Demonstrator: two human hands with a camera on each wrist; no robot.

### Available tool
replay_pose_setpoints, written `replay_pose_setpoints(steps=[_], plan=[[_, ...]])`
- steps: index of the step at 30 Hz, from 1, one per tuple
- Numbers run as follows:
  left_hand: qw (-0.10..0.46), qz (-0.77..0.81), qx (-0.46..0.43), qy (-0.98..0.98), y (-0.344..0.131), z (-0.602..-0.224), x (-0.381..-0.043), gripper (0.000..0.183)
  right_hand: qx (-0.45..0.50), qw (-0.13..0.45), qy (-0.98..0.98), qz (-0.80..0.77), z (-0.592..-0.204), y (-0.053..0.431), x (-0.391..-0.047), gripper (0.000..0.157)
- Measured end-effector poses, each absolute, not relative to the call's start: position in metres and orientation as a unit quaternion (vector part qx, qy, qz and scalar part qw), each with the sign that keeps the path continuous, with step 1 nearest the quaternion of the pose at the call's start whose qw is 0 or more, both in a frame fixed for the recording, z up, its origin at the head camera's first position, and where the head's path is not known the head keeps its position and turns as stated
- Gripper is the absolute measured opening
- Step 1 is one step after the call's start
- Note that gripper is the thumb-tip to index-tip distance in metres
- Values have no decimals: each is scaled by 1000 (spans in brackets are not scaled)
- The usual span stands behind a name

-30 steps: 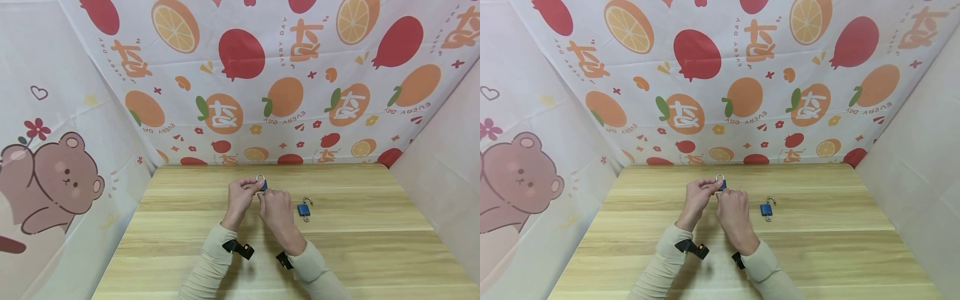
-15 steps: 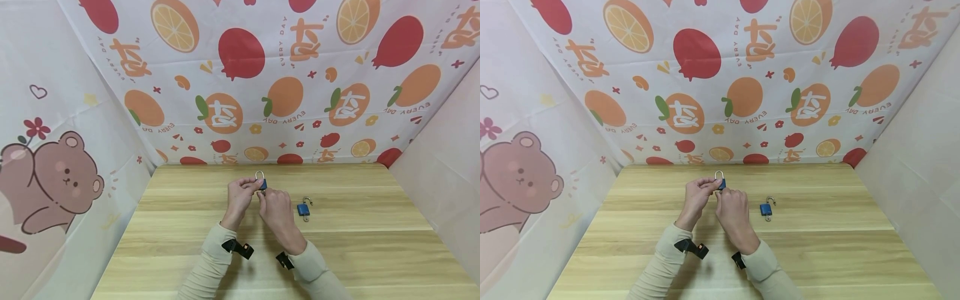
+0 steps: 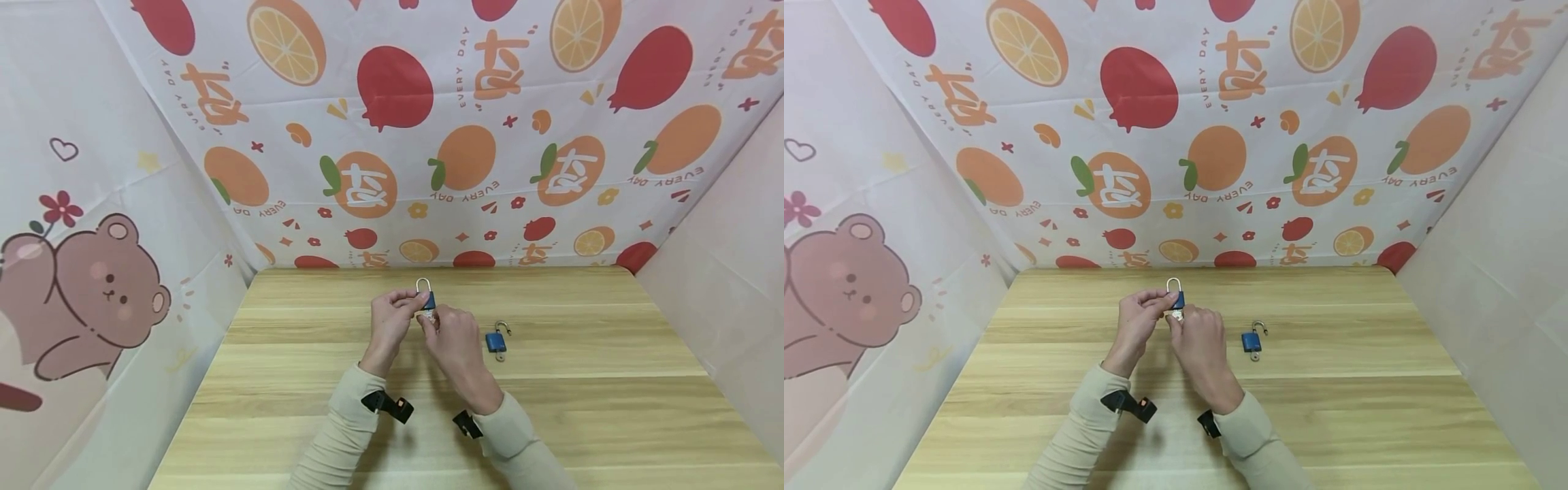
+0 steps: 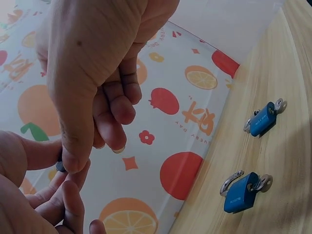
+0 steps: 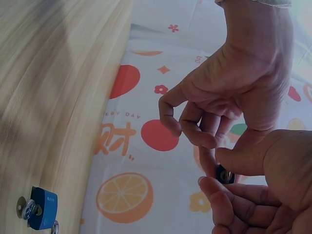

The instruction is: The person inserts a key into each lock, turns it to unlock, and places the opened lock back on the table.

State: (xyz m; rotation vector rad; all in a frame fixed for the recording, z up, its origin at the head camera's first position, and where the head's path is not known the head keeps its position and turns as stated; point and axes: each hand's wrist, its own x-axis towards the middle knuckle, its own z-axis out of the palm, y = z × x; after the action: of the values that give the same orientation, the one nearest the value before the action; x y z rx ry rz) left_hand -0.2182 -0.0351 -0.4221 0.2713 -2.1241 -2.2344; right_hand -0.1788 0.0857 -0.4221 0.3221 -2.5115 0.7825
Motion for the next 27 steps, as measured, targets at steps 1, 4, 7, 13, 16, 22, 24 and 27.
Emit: replay_pose_setpoints(steps=[1, 4, 7, 13, 16, 22, 24, 27], plan=[[23, -723, 87, -685, -35, -422, -218, 24, 117, 239, -918, 294, -422, 86, -179, 28], [23, -727, 82, -682, -35, -421, -218, 25, 113, 231, -914, 314, -422, 88, -179, 27], [24, -730, 76, -679, -35, -421, -217, 26, 109, 225, -911, 328, -421, 90, -179, 27], [35, -731, 70, -678, -36, -421, -216, 23, 103, 223, -904, 351, -416, 94, -178, 26], [39, -730, 67, -678, -37, -421, -216, 21, 103, 229, -895, 369, -411, 97, -179, 24], [43, -727, 63, -682, -39, -423, -216, 21, 97, 227, -883, 399, -404, 103, -185, 24], [44, -726, 62, -683, -39, -424, -216, 20, 92, 217, -882, 407, -404, 105, -188, 24], [45, -724, 65, -685, -39, -424, -215, 17, 87, 188, -878, 431, -406, 107, -194, 26]])
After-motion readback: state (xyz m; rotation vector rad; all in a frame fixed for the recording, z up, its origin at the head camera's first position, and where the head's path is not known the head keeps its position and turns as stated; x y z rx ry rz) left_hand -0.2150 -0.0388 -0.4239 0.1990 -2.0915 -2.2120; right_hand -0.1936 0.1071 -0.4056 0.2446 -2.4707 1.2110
